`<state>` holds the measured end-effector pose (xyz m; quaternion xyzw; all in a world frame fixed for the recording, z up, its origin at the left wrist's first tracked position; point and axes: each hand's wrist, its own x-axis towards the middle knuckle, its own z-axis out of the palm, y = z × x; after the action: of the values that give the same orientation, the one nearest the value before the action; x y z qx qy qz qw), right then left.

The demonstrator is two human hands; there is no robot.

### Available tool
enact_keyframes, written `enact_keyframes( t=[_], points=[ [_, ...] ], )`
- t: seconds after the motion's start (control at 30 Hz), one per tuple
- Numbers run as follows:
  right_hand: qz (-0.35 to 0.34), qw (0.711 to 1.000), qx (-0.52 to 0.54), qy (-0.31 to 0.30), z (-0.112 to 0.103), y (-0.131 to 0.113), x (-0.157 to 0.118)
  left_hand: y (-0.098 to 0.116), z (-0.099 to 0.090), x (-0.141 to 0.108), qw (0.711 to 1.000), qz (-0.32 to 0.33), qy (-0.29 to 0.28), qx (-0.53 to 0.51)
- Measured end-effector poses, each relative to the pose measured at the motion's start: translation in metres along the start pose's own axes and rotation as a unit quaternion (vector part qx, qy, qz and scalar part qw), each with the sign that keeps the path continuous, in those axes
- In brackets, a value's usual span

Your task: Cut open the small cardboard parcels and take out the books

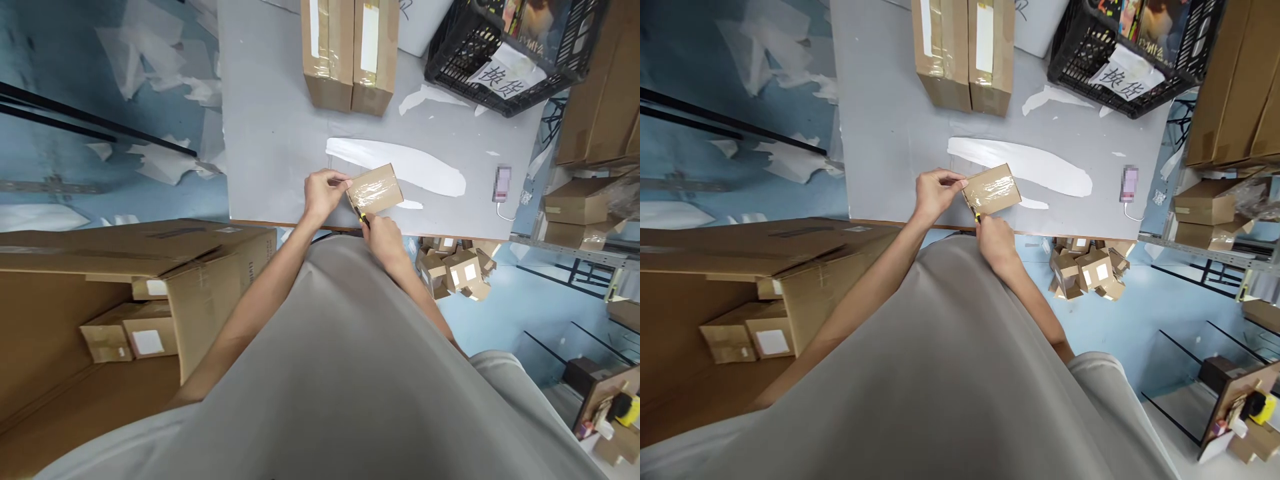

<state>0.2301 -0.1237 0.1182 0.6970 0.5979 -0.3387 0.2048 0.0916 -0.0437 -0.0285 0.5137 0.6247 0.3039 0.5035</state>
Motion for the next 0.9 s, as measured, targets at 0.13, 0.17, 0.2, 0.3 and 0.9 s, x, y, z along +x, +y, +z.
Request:
enact_keyframes(
  t=[0.13, 0.17, 0.2, 0.3, 0.9],
  points=[
    [-0.017, 1.0, 0.024, 0.005, 0.003, 0.004, 0.002, 0.002, 0.003, 0.001, 1.0, 0.007, -0.001, 0.007],
    [-0.019, 0.999, 0.028, 0.007, 0.004, 0.005, 0.002, 0.002, 0.003, 0.001, 1.0, 0.007, -0.003, 0.01],
    [-0.019, 0.999, 0.03, 0.008, 0.004, 0.006, 0.002, 0.002, 0.004, 0.002, 1.0, 0.006, -0.004, 0.013],
    [-0.015, 1.0, 0.025, 0.001, 0.002, 0.011, -0.003, 0.002, 0.004, 0.003, 1.0, 0.006, -0.01, 0.015],
    [0.089, 0.875, 0.434, 0.196, 0.045, 0.094, 0.047, -0.005, -0.011, 0.008, 0.999, 0.022, 0.015, 0.036]
  ],
)
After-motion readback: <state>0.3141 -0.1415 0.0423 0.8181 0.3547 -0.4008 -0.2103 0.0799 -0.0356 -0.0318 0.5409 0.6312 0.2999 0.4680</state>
